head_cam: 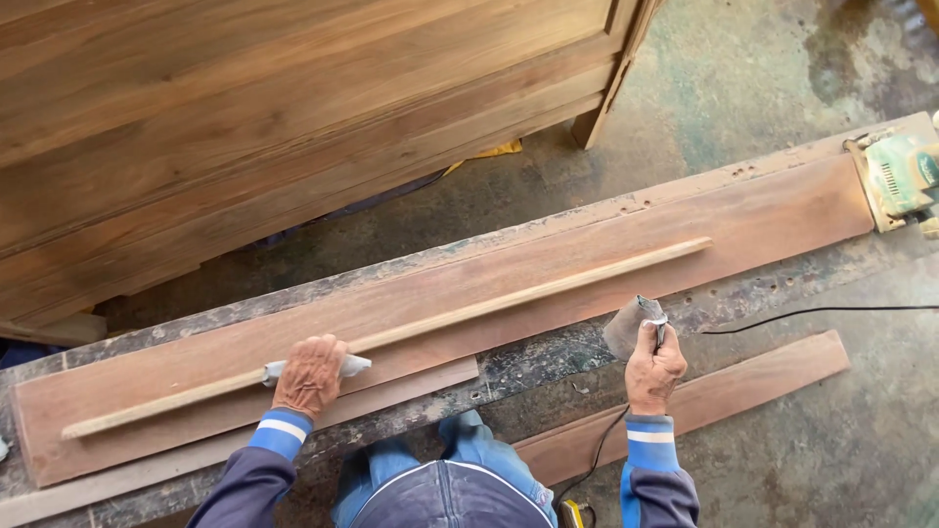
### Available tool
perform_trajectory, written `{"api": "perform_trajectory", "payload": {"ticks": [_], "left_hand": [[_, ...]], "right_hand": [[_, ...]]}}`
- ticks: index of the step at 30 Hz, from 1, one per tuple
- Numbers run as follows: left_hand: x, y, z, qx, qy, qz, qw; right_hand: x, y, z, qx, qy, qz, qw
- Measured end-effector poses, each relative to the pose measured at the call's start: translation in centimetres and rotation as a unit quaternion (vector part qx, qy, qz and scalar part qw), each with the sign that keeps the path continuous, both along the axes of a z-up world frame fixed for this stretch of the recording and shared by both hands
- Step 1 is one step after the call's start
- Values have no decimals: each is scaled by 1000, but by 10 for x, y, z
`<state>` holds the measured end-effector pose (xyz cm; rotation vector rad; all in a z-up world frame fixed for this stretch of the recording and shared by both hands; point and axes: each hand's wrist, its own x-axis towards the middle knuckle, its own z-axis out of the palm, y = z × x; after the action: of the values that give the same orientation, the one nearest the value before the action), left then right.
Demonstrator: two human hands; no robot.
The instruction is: Hand sanding a thin piece of wooden trim using a piece of sandpaper on a workbench.
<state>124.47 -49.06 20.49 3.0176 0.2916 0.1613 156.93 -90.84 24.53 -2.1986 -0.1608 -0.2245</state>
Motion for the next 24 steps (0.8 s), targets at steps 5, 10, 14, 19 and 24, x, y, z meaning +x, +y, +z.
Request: {"api": "perform_trajectory", "payload": {"ticks": [5, 10, 14, 19, 24], "left_hand": [[10, 3, -15, -20, -50, 60, 997], [12, -19, 0, -13, 7, 67, 998], [11, -35, -12, -31, -69, 90, 993], [16, -46, -13, -37, -72, 124, 989], [-1, -36, -28, -18, 17, 80, 996]], "right_hand": [[17, -13, -23, -1, 31, -32, 999], [44, 10, -1, -23, -91, -20, 995], [69, 29, 2, -88, -191, 15, 978], [37, 101, -40, -197, -203, 123, 951], [-58, 151, -42, -137, -147, 291, 935]]}}
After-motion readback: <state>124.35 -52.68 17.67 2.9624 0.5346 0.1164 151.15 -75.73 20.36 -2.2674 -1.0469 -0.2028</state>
